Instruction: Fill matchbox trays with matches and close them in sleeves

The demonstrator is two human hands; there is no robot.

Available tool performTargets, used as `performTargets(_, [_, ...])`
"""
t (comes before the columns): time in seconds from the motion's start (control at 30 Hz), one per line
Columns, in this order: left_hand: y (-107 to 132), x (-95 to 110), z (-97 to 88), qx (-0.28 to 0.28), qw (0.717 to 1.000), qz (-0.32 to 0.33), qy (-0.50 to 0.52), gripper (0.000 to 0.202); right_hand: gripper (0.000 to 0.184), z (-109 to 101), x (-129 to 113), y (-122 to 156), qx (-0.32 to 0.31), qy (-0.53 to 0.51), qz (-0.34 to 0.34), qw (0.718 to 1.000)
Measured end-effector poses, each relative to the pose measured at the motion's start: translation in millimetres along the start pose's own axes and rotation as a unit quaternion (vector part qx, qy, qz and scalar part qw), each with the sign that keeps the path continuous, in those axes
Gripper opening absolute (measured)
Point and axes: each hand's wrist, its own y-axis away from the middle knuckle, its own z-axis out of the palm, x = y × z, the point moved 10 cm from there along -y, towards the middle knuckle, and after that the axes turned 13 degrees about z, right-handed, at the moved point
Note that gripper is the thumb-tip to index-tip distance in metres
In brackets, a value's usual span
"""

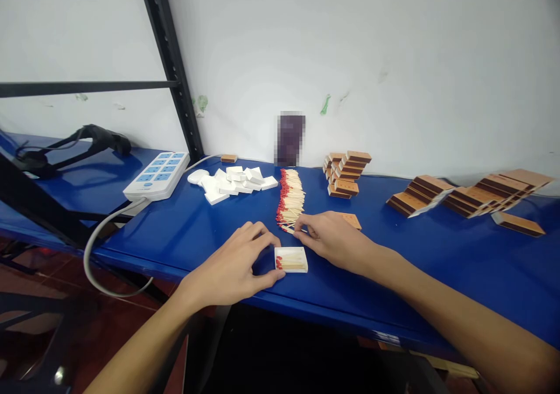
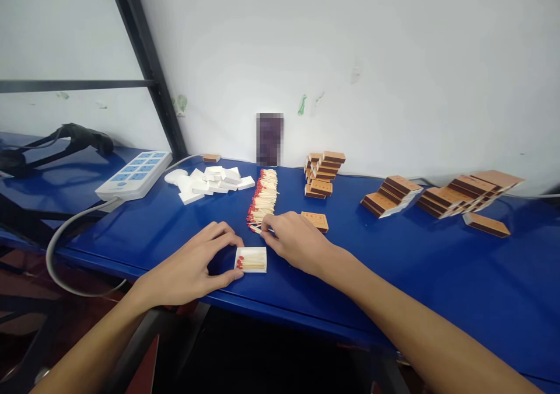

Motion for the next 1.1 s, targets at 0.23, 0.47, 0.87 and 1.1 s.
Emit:
performTargets(0.23, [-0.1, 1.1, 0.4, -0.005, 1.0, 0.005, 0.0, 0.024, 0.019, -0.1, -6.7, 3.1, 0.004, 0.02, -0.037, 0.999])
performTargets(0.47, [-0.3, 1.5, -0.1, 0.001, 1.0, 0.008, 0.001, 0.024, 0.015, 3.2, -7.7, 3.8, -0.009, -0.018, -0.051, 0.998])
performTargets(0.87, [-0.3, 2.1, -0.4, -0.002, 1.0, 0.008, 0.0, 0.025, 0.016, 5.6, -9.5, 7.5, -0.034, -0.036, -0.071, 0.996])
performTargets(1.1, [0.1, 1.4, -0.8, 0.002, 1.0, 0.008, 0.001, 0.025, 0.017, 6.8, -12.0, 9.2, -0.053, -0.041, -0.085, 0.994])
